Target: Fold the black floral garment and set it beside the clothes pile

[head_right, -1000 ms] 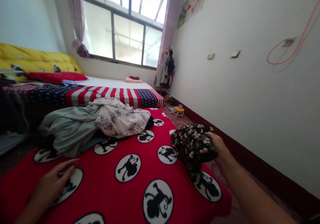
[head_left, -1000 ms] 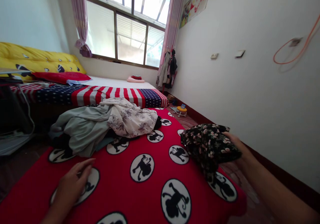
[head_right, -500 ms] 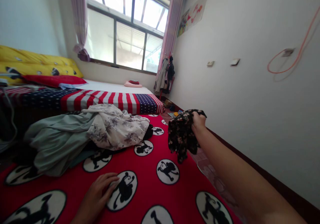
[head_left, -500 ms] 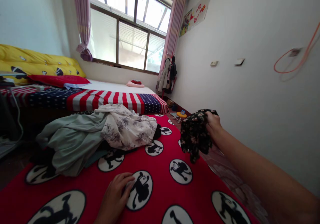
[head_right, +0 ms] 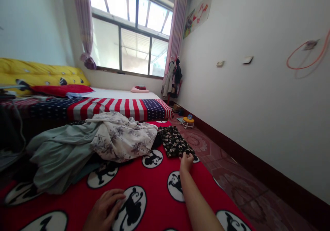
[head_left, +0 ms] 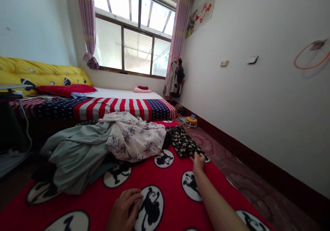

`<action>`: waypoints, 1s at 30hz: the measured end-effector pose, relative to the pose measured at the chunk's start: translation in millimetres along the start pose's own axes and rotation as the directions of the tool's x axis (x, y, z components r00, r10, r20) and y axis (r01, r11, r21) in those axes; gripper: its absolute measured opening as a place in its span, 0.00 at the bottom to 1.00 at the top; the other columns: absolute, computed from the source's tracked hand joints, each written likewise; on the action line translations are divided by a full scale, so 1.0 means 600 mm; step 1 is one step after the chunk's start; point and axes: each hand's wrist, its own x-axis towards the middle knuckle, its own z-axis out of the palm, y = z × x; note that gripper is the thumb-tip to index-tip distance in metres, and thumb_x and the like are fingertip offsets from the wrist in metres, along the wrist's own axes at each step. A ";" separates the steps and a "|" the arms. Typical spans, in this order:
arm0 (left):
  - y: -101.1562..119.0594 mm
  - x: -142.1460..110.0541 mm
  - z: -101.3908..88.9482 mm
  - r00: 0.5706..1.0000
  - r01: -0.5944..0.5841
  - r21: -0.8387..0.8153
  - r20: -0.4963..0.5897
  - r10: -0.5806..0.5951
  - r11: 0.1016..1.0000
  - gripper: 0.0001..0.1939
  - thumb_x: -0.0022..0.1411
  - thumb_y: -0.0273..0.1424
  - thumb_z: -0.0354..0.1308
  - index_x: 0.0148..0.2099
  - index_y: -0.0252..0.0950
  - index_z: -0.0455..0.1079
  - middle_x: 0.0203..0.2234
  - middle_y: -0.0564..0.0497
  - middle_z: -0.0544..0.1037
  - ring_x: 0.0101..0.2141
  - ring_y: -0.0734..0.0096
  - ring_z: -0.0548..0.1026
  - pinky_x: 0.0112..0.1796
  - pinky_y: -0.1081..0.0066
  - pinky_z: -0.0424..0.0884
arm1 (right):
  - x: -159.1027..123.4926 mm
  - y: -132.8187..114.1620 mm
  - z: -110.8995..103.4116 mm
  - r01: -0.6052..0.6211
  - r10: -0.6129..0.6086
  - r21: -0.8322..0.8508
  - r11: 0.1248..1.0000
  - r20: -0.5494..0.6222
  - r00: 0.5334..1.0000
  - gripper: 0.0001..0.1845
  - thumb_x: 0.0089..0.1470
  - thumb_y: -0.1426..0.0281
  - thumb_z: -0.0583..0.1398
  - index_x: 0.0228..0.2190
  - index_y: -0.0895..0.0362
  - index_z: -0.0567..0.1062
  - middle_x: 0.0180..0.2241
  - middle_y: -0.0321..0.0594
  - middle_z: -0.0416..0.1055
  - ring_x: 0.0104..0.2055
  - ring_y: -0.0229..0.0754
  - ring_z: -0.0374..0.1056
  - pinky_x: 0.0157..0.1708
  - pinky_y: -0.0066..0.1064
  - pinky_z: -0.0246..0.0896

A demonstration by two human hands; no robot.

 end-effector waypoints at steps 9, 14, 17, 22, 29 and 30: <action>0.010 0.002 -0.006 0.998 0.063 -0.118 0.027 -0.061 0.991 0.10 0.60 0.37 0.55 0.37 0.43 0.78 0.39 0.47 0.79 0.43 0.58 0.75 0.46 0.60 0.72 | -0.103 0.021 -0.037 0.209 -0.137 -0.272 0.939 0.260 0.956 0.10 0.42 0.72 0.53 0.27 0.56 0.73 0.30 0.41 0.74 0.31 0.43 0.72 0.33 0.30 0.67; 0.021 0.002 -0.016 0.997 0.069 -0.154 0.032 -0.065 0.986 0.11 0.59 0.36 0.54 0.37 0.40 0.78 0.37 0.45 0.80 0.42 0.58 0.76 0.45 0.60 0.72 | -0.112 0.010 -0.031 0.367 -0.210 -0.395 0.842 0.388 0.898 0.11 0.42 0.76 0.52 0.23 0.56 0.74 0.29 0.40 0.74 0.33 0.43 0.70 0.37 0.30 0.63; 0.029 0.002 -0.022 0.997 0.078 -0.151 0.038 -0.073 0.985 0.12 0.58 0.36 0.54 0.37 0.40 0.78 0.37 0.46 0.80 0.41 0.59 0.76 0.44 0.61 0.72 | -0.114 0.008 -0.029 0.427 -0.226 -0.447 0.786 0.435 0.871 0.13 0.43 0.77 0.52 0.22 0.55 0.75 0.29 0.39 0.74 0.35 0.43 0.69 0.40 0.30 0.60; 0.037 0.002 -0.027 0.995 0.097 -0.149 0.042 -0.092 0.984 0.12 0.58 0.37 0.54 0.36 0.40 0.78 0.36 0.46 0.81 0.40 0.59 0.77 0.44 0.62 0.72 | -0.116 0.006 -0.029 0.465 -0.230 -0.508 0.725 0.458 0.859 0.15 0.45 0.78 0.51 0.23 0.55 0.76 0.31 0.39 0.75 0.36 0.42 0.69 0.41 0.28 0.59; 0.040 0.002 -0.030 0.995 0.098 -0.159 0.036 -0.094 0.982 0.13 0.57 0.38 0.54 0.36 0.39 0.78 0.35 0.46 0.81 0.40 0.59 0.77 0.43 0.62 0.72 | -0.116 0.005 -0.030 0.479 -0.230 -0.545 0.688 0.463 0.856 0.15 0.45 0.79 0.51 0.24 0.55 0.77 0.31 0.38 0.75 0.36 0.41 0.69 0.40 0.27 0.58; 0.040 0.002 -0.030 0.995 0.100 -0.157 0.037 -0.095 0.983 0.13 0.57 0.38 0.54 0.36 0.39 0.78 0.35 0.46 0.81 0.39 0.58 0.77 0.43 0.62 0.72 | -0.116 0.005 -0.030 0.481 -0.229 -0.548 0.684 0.465 0.855 0.15 0.45 0.79 0.51 0.24 0.55 0.77 0.31 0.38 0.75 0.36 0.41 0.69 0.40 0.27 0.58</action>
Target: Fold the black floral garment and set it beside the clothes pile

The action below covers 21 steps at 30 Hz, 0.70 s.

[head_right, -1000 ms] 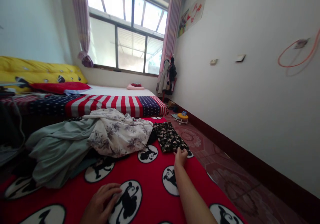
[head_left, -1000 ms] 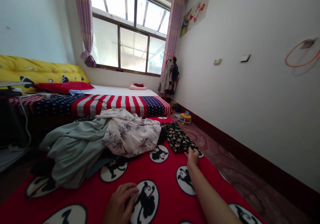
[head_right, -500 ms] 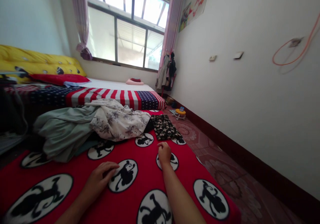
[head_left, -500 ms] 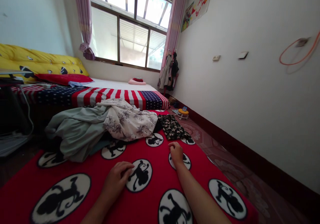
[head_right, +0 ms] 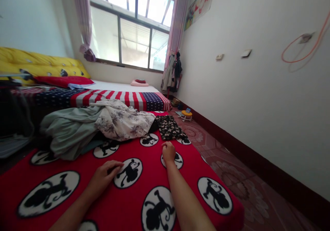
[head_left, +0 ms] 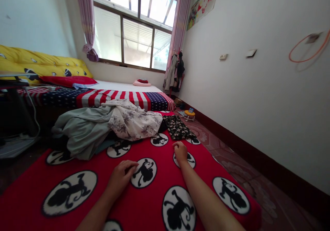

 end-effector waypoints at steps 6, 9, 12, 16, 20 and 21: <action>-0.003 0.001 0.001 1.000 0.008 -0.007 -0.002 -0.008 1.000 0.13 0.57 0.37 0.54 0.37 0.39 0.78 0.35 0.46 0.81 0.40 0.59 0.77 0.43 0.62 0.72 | 0.000 0.001 0.001 0.007 -0.007 -0.026 1.000 0.006 1.000 0.15 0.45 0.78 0.51 0.25 0.55 0.77 0.32 0.39 0.75 0.36 0.41 0.69 0.39 0.28 0.58; 0.000 0.001 0.001 1.000 0.003 -0.005 -0.002 -0.003 1.000 0.13 0.58 0.37 0.53 0.37 0.39 0.78 0.35 0.46 0.81 0.40 0.60 0.77 0.43 0.63 0.72 | 0.001 0.001 0.001 0.009 -0.008 -0.032 0.999 0.007 1.000 0.15 0.45 0.78 0.51 0.25 0.56 0.77 0.32 0.39 0.75 0.36 0.42 0.69 0.39 0.28 0.58; 0.000 -0.002 0.000 1.000 -0.005 0.003 -0.005 0.005 1.000 0.13 0.58 0.37 0.54 0.36 0.39 0.78 0.34 0.46 0.81 0.39 0.60 0.77 0.42 0.63 0.72 | 0.001 -0.001 0.000 0.003 -0.003 -0.035 0.999 0.007 1.000 0.16 0.45 0.78 0.50 0.25 0.56 0.77 0.32 0.40 0.75 0.36 0.42 0.69 0.39 0.28 0.58; -0.012 0.001 0.011 1.000 0.023 0.030 0.004 -0.023 0.999 0.12 0.56 0.36 0.55 0.35 0.39 0.78 0.34 0.46 0.81 0.40 0.57 0.76 0.43 0.60 0.71 | 0.001 -0.004 0.000 -0.006 0.006 -0.036 0.999 0.009 1.000 0.15 0.46 0.77 0.50 0.25 0.55 0.76 0.31 0.39 0.75 0.36 0.42 0.69 0.39 0.28 0.58; 0.052 0.031 0.021 0.974 0.170 -0.152 0.174 -0.143 0.974 0.13 0.52 0.35 0.58 0.36 0.36 0.78 0.34 0.44 0.81 0.39 0.56 0.77 0.42 0.60 0.72 | 0.000 -0.005 -0.001 -0.006 0.006 -0.020 1.000 0.011 1.000 0.15 0.45 0.77 0.50 0.23 0.54 0.75 0.31 0.39 0.75 0.36 0.43 0.69 0.39 0.29 0.58; 0.092 0.039 0.017 0.956 0.207 -0.256 0.259 -0.139 0.944 0.14 0.52 0.35 0.58 0.38 0.34 0.78 0.35 0.43 0.82 0.38 0.57 0.78 0.41 0.62 0.73 | 0.000 -0.005 -0.002 -0.002 0.003 -0.010 1.000 0.012 1.000 0.14 0.45 0.76 0.50 0.23 0.54 0.75 0.31 0.40 0.75 0.36 0.43 0.69 0.39 0.30 0.58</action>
